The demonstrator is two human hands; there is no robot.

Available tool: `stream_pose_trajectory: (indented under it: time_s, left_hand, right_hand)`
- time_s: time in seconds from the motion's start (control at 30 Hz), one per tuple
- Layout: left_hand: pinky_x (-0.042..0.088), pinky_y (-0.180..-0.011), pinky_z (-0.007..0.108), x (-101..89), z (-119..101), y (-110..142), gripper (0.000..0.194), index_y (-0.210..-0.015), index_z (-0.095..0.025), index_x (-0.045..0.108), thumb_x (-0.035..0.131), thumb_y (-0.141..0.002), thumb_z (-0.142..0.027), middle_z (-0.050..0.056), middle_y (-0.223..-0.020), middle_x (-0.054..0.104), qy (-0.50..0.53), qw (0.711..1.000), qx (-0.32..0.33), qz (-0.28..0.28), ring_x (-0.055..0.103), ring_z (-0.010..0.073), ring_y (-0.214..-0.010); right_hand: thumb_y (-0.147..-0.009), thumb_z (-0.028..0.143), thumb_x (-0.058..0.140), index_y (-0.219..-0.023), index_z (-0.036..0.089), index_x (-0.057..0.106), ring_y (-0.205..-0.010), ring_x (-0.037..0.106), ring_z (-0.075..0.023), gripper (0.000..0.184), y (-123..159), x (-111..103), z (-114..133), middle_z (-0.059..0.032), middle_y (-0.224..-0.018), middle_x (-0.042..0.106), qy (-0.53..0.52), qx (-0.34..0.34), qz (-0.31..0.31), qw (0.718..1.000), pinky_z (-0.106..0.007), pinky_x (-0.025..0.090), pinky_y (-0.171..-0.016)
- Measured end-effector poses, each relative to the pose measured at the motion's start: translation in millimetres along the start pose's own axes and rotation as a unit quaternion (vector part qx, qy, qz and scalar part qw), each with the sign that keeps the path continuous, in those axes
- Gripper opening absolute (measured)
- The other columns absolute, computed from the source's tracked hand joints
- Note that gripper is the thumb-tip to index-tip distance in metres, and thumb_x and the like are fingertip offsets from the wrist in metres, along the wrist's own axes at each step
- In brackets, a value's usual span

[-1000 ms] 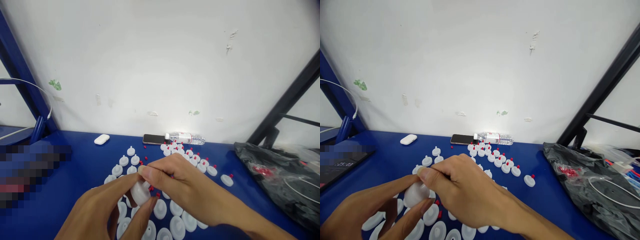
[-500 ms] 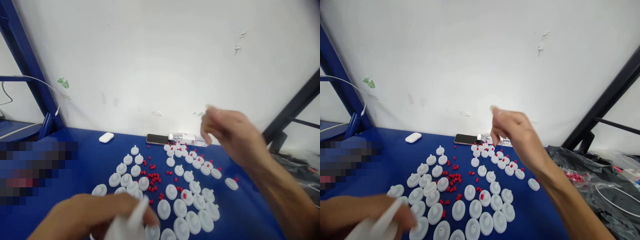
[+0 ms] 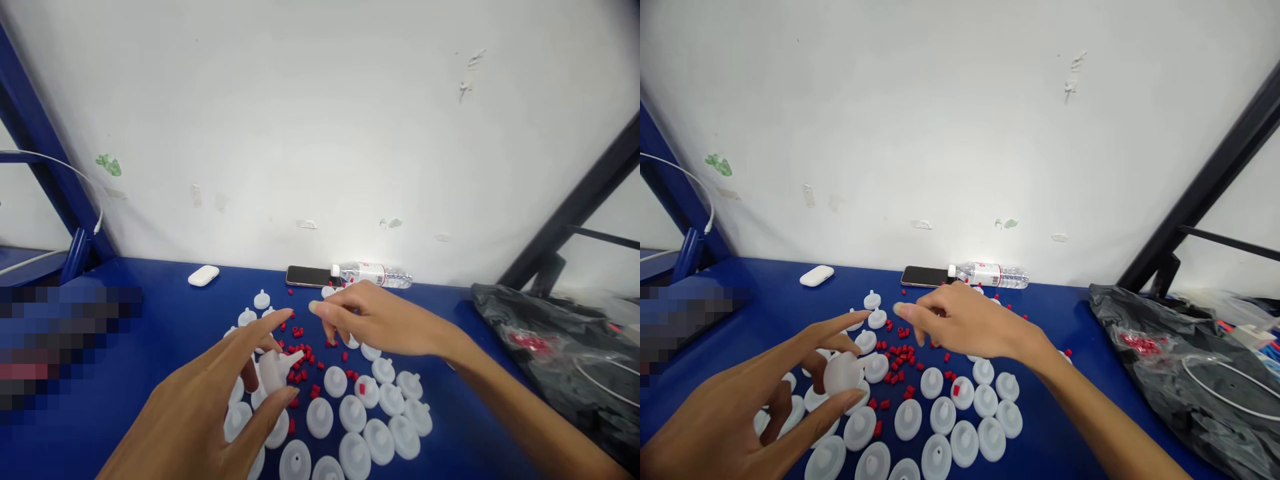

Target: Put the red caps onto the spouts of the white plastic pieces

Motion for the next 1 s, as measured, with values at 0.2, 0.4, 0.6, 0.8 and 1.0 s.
stream_pose_trajectory:
  time_s: [0.2, 0.4, 0.6, 0.8, 1.0]
  left_hand:
    - [0.041, -0.032, 0.013, 4.7, -9, -10, 0.058, -0.148, -0.047, 0.034, 0.057, -0.095, -0.053, -0.009, -0.076, 0.070, 0.016, 1.000, -0.006, 0.020, 0.075, 0.0127, -0.062]
    - [0.040, -0.030, 0.012, -4.6, -12, -11, 0.049, -0.141, -0.047, 0.042, 0.053, -0.095, -0.061, -0.005, -0.109, 0.074, 0.012, 0.999, -0.029, -0.029, 0.077, 0.0155, -0.092]
    - [0.046, -0.038, 0.016, 4.1, -11, -6, 0.034, -0.130, -0.048, 0.051, 0.052, -0.097, -0.053, -0.009, -0.106, 0.076, 0.031, 0.999, -0.031, -0.012, 0.076, 0.0138, -0.085]
    - [0.047, -0.039, 0.018, 4.3, -12, -3, 0.029, -0.126, -0.051, 0.056, 0.050, -0.098, -0.056, -0.014, -0.118, 0.075, 0.047, 0.996, -0.071, -0.003, 0.076, 0.0146, -0.097]
    - [0.049, -0.039, 0.020, 4.1, -13, -4, 0.037, -0.124, -0.041, 0.065, 0.048, -0.097, -0.058, -0.005, -0.119, 0.076, 0.054, 0.995, -0.085, 0.020, 0.077, 0.0190, -0.097]
  right_hand:
    - [-0.104, 0.040, 0.047, -0.067, 0.019, 0.050, -0.046, 0.033, -0.0064, 0.042, 9, 12, 37, 0.0075, -0.054, 0.045, -0.035, -0.084, 0.019, 0.996, -0.025, 0.025, -0.047]
    - [-0.104, 0.036, 0.044, -0.066, 0.019, 0.050, -0.052, 0.043, -0.0097, 0.042, -14, 4, -2, 0.0036, -0.056, 0.054, 0.214, 0.014, -0.178, 0.960, -0.029, 0.024, -0.055]
    - [-0.102, 0.040, 0.047, -0.073, 0.020, 0.065, -0.066, 0.065, -0.0194, 0.039, -39, 25, -50, -0.0045, -0.070, 0.071, 0.304, 0.099, -0.139, 0.937, -0.030, 0.029, -0.058]
    - [-0.106, 0.049, 0.035, -0.082, 0.022, 0.067, -0.077, 0.070, -0.0236, 0.048, -36, 7, -62, -0.0057, -0.078, 0.074, 0.317, 0.140, -0.164, 0.924, -0.030, 0.034, -0.063]
    - [-0.105, 0.049, 0.039, -0.102, 0.020, 0.067, -0.085, 0.070, -0.0269, 0.040, -32, -5, -78, -0.0096, -0.088, 0.076, 0.318, 0.175, -0.181, 0.914, -0.032, 0.037, -0.067]
Point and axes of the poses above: each hand's wrist, its own y-axis away from the middle knuckle, its own x-axis out of the palm, z = x × y, the point moved 4 cm from there along -y, towards the middle knuckle
